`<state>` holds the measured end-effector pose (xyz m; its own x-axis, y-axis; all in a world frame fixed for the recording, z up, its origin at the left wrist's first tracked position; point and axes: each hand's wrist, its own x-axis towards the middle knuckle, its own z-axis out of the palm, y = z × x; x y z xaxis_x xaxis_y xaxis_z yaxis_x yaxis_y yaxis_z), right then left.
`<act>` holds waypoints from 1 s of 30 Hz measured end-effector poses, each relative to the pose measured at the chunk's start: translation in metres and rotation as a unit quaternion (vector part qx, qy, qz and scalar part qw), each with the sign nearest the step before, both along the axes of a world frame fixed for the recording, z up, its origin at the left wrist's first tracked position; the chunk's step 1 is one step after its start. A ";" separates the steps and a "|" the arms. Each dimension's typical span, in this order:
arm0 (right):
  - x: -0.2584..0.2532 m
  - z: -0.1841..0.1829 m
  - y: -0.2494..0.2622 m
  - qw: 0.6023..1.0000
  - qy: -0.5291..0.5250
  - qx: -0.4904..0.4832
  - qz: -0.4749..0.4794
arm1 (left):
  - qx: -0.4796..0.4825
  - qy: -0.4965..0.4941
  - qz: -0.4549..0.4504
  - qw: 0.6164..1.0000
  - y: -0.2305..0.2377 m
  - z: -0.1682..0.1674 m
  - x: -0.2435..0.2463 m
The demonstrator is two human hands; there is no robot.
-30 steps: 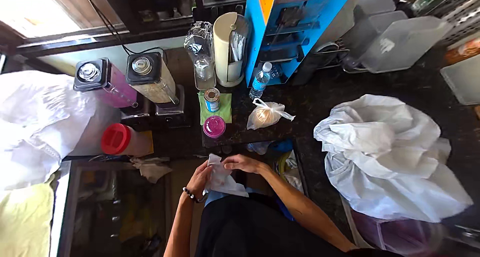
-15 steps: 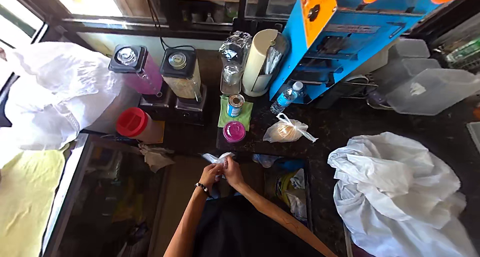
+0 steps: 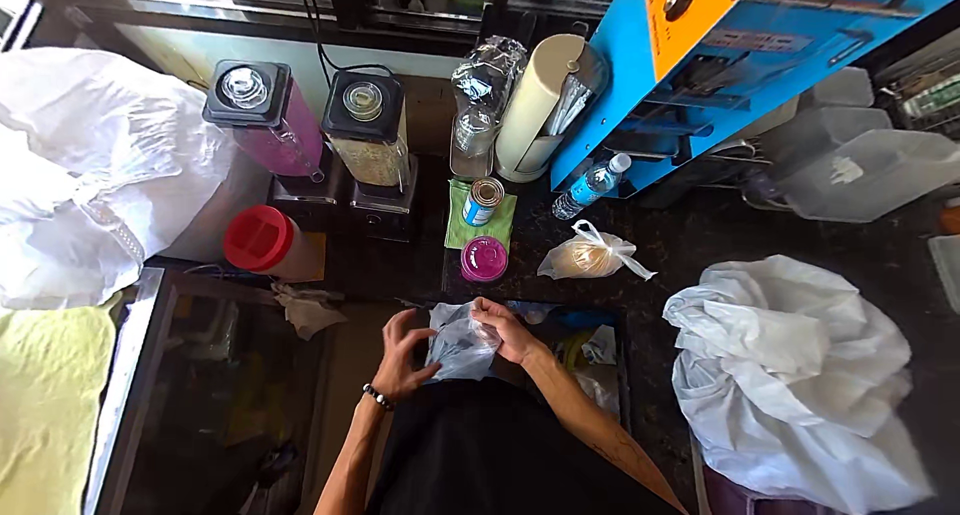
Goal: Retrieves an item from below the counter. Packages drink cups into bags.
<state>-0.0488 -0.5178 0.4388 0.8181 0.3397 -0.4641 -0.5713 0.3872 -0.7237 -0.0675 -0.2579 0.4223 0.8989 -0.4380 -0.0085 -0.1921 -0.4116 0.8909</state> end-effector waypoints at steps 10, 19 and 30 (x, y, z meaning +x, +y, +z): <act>-0.005 0.028 -0.020 0.785 -0.077 -0.598 0.146 | 0.284 0.077 -0.119 0.948 -0.045 0.033 0.057; -0.036 0.026 -0.008 0.768 -0.044 -0.600 0.219 | 0.447 0.227 -0.147 0.853 -0.057 0.013 0.085; 0.016 0.018 -0.048 0.810 -0.007 -0.583 0.059 | 0.503 0.242 -0.131 0.820 -0.055 0.023 0.074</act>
<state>-0.0328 -0.5658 0.4564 0.8201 -0.2466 -0.5163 -0.5429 -0.6206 -0.5658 0.0062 -0.3131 0.4453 0.5601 -0.1689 -0.8110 -0.1163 -0.9853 0.1249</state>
